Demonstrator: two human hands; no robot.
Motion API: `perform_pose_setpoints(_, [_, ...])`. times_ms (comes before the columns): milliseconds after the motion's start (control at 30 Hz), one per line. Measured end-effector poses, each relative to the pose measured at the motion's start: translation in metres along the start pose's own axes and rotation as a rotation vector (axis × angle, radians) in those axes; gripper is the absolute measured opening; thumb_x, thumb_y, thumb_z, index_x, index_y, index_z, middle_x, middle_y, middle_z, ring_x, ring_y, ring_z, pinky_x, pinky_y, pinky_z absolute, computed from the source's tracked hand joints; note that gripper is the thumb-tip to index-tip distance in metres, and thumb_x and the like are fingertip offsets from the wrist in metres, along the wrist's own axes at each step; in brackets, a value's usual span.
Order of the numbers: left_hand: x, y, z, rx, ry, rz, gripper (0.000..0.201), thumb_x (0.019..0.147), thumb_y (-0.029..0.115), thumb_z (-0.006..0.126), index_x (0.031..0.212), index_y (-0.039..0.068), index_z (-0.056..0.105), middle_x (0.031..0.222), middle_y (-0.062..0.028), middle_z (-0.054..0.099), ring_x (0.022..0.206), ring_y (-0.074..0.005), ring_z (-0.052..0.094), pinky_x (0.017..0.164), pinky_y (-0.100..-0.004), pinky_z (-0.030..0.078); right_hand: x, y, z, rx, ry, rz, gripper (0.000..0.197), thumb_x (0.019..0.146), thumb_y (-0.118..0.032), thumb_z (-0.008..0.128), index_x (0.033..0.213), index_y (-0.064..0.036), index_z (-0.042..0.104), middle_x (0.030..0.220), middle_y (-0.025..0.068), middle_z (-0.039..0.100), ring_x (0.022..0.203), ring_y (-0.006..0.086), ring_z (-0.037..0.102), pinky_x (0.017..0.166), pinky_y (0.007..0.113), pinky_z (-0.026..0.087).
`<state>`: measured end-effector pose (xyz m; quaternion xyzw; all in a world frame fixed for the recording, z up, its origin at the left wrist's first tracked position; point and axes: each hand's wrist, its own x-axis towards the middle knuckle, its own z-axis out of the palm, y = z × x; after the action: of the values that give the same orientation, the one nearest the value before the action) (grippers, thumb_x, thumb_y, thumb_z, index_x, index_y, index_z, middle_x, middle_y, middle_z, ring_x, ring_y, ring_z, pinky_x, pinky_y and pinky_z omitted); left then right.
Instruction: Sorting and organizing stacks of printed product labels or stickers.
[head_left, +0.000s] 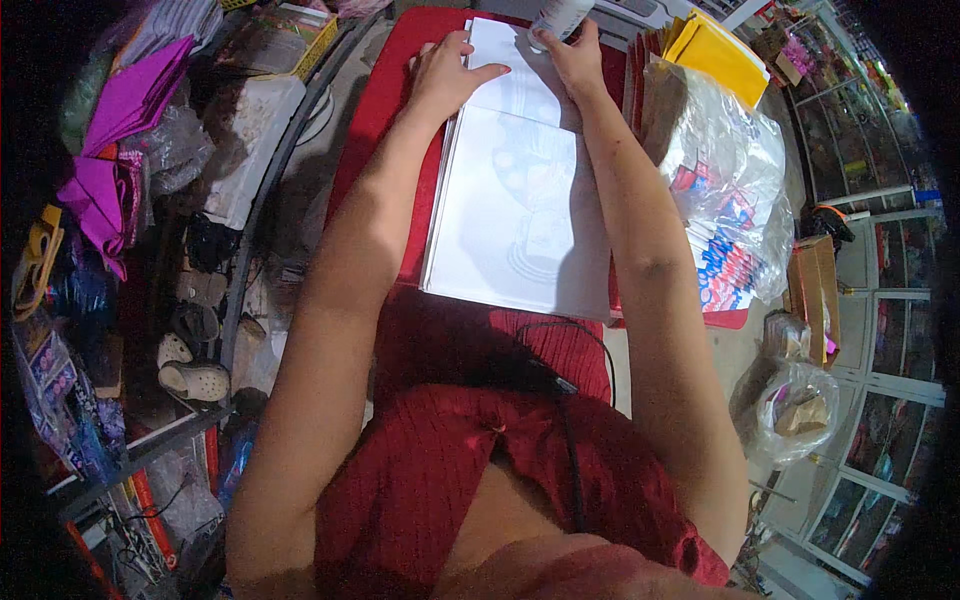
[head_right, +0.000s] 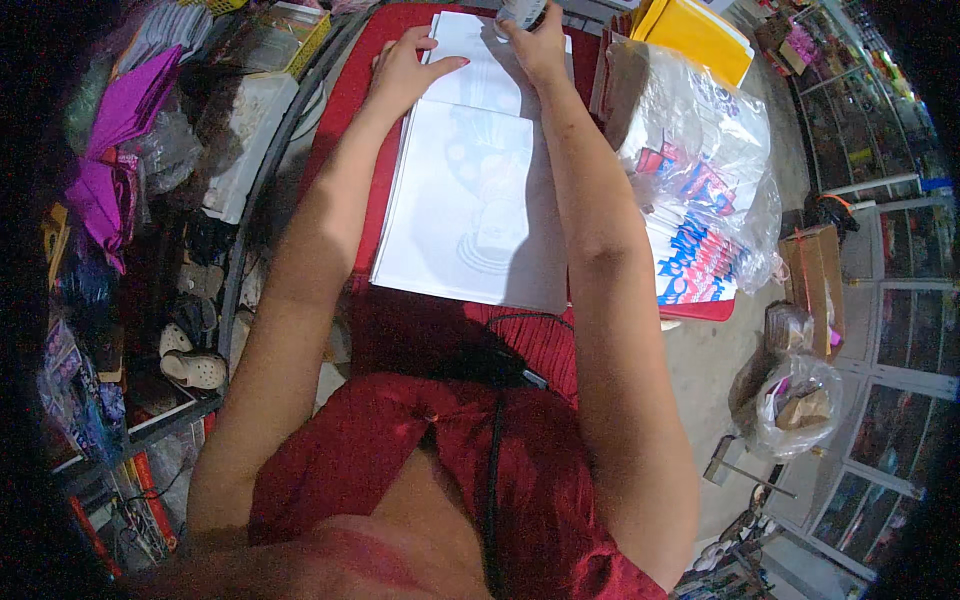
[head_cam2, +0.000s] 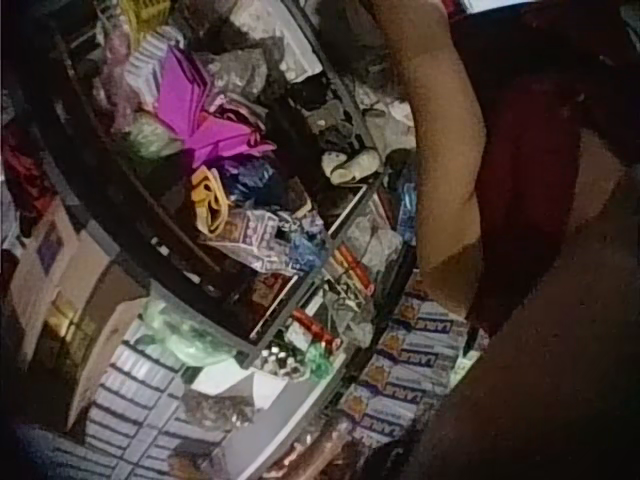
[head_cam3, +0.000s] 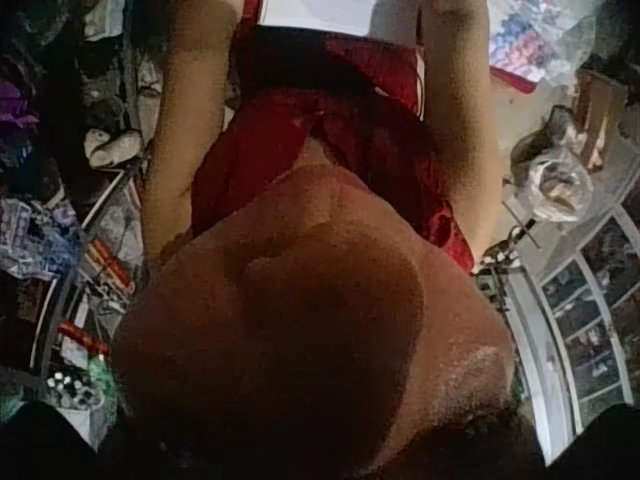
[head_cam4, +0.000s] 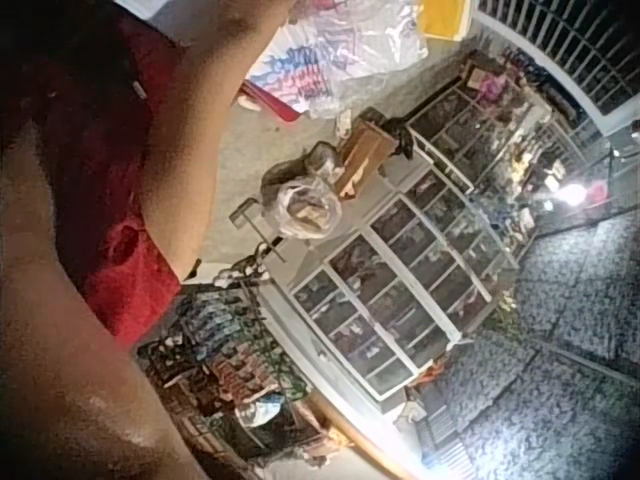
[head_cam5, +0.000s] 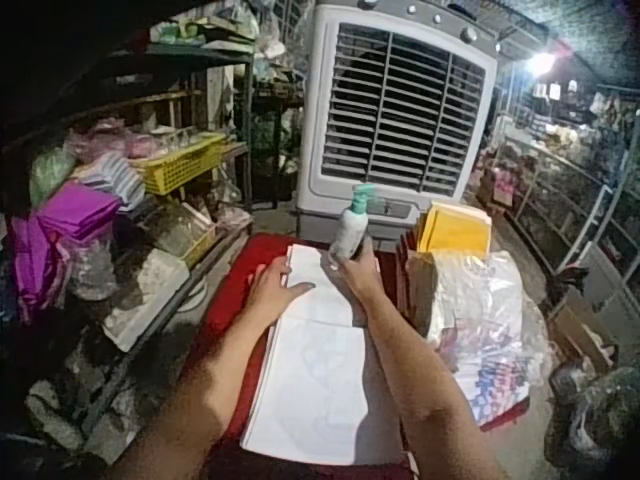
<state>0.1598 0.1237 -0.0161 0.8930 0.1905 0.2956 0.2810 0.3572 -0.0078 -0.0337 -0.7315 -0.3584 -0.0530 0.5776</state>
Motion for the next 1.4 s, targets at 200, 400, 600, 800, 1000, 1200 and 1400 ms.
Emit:
perform_pose_setpoints(200, [0.002, -0.005, 0.004, -0.231, -0.018, -0.053, 0.088, 0.072, 0.053, 0.081, 0.139, 0.004, 0.051, 0.132, -0.0149, 0.062, 0.127, -0.0353, 0.052, 0.108, -0.0501, 0.035, -0.004, -0.012, -0.003, 0.181, 0.157, 0.033, 0.068, 0.078, -0.029, 0.082, 0.126, 0.0022, 0.048, 0.118, 0.0160, 0.063, 0.107, 0.0229, 0.061, 0.095, 0.035, 0.048])
perform_pose_setpoints(400, [0.000, -0.008, 0.010, 0.060, -0.098, 0.039, 0.088, 0.074, 0.050, 0.080, 0.143, 0.006, 0.047, 0.139, -0.0160, 0.057, 0.133, -0.0352, 0.044, 0.111, -0.0519, 0.029, -0.020, -0.036, -0.007, -0.140, 0.219, 0.106, 0.073, 0.077, -0.041, 0.079, 0.126, 0.0020, 0.046, 0.119, 0.0247, 0.063, 0.111, 0.0366, 0.061, 0.098, 0.042, 0.046])
perform_pose_setpoints(600, [0.000, -0.007, 0.014, 0.167, -0.076, 0.059, 0.089, 0.074, 0.054, 0.078, 0.143, 0.005, 0.049, 0.142, -0.0159, 0.050, 0.133, -0.0377, 0.039, 0.111, -0.0521, 0.029, -0.023, -0.042, -0.007, -0.167, 0.223, 0.061, 0.073, 0.078, -0.042, 0.077, 0.125, 0.0022, 0.043, 0.119, 0.0279, 0.063, 0.113, 0.0407, 0.061, 0.098, 0.043, 0.045])
perform_pose_setpoints(800, [-0.001, -0.009, 0.013, 0.172, -0.093, 0.060, 0.083, 0.073, 0.054, 0.078, 0.137, 0.007, 0.057, 0.146, -0.0157, 0.047, 0.134, -0.0385, 0.037, 0.112, -0.0515, 0.027, -0.024, -0.041, -0.008, -0.137, 0.214, 0.036, 0.071, 0.079, -0.043, 0.078, 0.123, 0.0012, 0.044, 0.119, 0.0270, 0.063, 0.112, 0.0392, 0.061, 0.098, 0.043, 0.045])
perform_pose_setpoints(1000, [0.001, -0.015, 0.017, 0.086, -0.092, 0.131, 0.080, 0.075, 0.050, 0.078, 0.140, 0.009, 0.054, 0.150, -0.0140, 0.045, 0.143, -0.0314, 0.032, 0.115, -0.0508, 0.023, -0.024, -0.041, -0.007, -0.138, 0.236, 0.030, 0.075, 0.078, -0.044, 0.077, 0.127, 0.0011, 0.042, 0.122, 0.0263, 0.061, 0.116, 0.0379, 0.060, 0.100, 0.042, 0.044])
perform_pose_setpoints(1200, [0.003, -0.017, 0.017, -0.053, -0.077, 0.168, 0.070, 0.079, 0.040, 0.077, 0.141, 0.019, 0.054, 0.144, -0.0093, 0.053, 0.138, -0.0279, 0.042, 0.115, -0.0479, 0.026, -0.024, -0.039, -0.009, -0.094, 0.219, 0.039, 0.078, 0.078, -0.045, 0.077, 0.129, 0.0008, 0.041, 0.126, 0.0274, 0.058, 0.119, 0.0393, 0.057, 0.103, 0.043, 0.042])
perform_pose_setpoints(1400, [0.002, -0.013, 0.012, -0.042, -0.062, 0.277, 0.041, 0.082, 0.024, 0.073, 0.123, 0.019, 0.069, 0.136, -0.0017, 0.060, 0.128, -0.0244, 0.052, 0.109, -0.0430, 0.036, -0.016, -0.022, -0.008, -0.020, 0.279, 0.007, 0.081, 0.076, -0.039, 0.082, 0.131, 0.0019, 0.038, 0.126, 0.0258, 0.056, 0.121, 0.0374, 0.054, 0.105, 0.042, 0.039])
